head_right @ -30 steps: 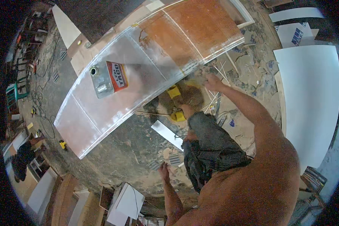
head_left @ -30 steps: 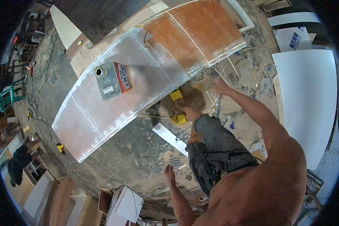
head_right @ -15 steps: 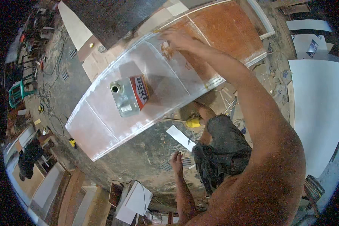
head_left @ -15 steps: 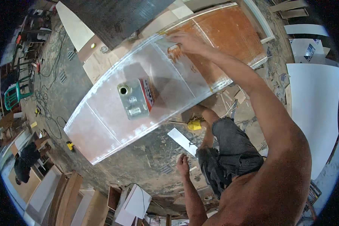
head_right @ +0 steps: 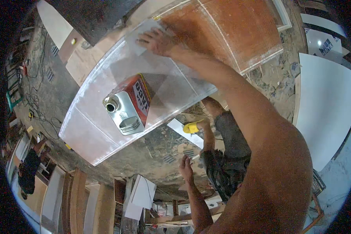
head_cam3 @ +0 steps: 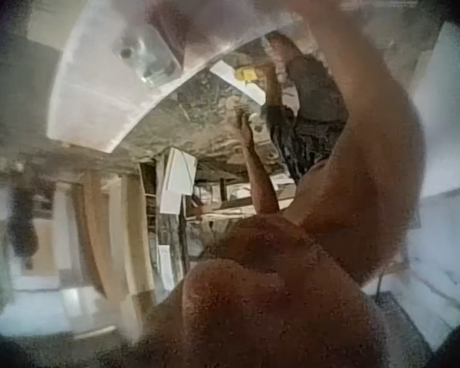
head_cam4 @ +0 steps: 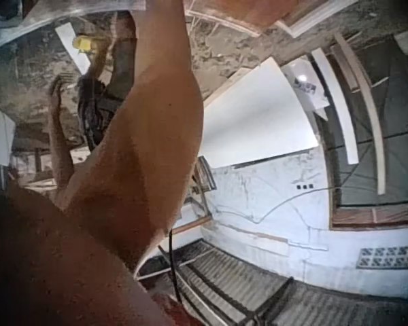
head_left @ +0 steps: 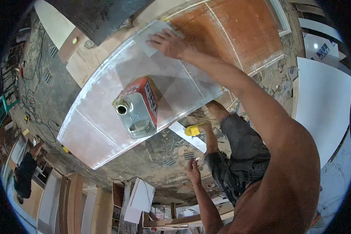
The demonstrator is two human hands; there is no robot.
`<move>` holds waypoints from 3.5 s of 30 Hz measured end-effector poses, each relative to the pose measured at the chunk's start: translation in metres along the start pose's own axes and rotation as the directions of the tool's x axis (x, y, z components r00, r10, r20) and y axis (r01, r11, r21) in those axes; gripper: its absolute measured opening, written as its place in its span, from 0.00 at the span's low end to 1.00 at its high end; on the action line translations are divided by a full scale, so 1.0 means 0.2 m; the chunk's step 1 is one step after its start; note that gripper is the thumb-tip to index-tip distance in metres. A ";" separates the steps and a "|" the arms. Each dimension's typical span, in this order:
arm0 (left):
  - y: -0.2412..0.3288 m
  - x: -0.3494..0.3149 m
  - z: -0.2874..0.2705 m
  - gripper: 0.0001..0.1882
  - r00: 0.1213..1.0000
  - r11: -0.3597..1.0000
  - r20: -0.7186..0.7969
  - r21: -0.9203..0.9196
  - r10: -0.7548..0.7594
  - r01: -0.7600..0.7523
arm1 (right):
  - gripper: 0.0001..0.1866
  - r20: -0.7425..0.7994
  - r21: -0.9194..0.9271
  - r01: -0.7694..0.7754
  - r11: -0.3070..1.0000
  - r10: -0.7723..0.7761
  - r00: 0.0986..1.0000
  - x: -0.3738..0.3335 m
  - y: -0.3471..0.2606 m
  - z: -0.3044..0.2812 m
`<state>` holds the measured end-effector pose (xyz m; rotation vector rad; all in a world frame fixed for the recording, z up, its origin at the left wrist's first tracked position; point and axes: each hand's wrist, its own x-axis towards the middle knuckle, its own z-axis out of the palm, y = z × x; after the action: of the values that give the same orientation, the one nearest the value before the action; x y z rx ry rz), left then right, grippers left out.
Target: The person spreads adhesive onto a wooden board using a small flat applicator, repeatedly dipping the applicator into a metal can of glue and wiping it across the board surface.
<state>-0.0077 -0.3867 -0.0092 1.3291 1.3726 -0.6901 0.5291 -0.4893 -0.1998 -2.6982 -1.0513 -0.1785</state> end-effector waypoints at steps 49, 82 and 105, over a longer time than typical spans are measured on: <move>0.14 0.17 0.05 0.24 0.996 1.000 0.091 -0.012 0.004 -0.003 | 0.26 0.346 0.027 -0.096 0.995 0.081 0.935 -0.65 -0.13 -0.09; -0.23 0.26 0.11 0.24 0.969 0.948 0.138 -0.273 0.207 -0.163 | 0.18 0.542 0.004 -0.205 0.979 0.170 0.823 -0.74 0.13 -0.34; 0.52 0.54 -0.21 0.61 0.664 0.662 0.041 0.056 0.746 -0.747 | 0.15 0.374 0.776 -0.610 0.161 0.661 0.650 -1.37 -0.55 -1.04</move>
<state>0.0963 -0.2901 -0.0710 1.7689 0.6579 -0.1656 0.2481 -0.6432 -0.0350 -1.8496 0.1969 0.3682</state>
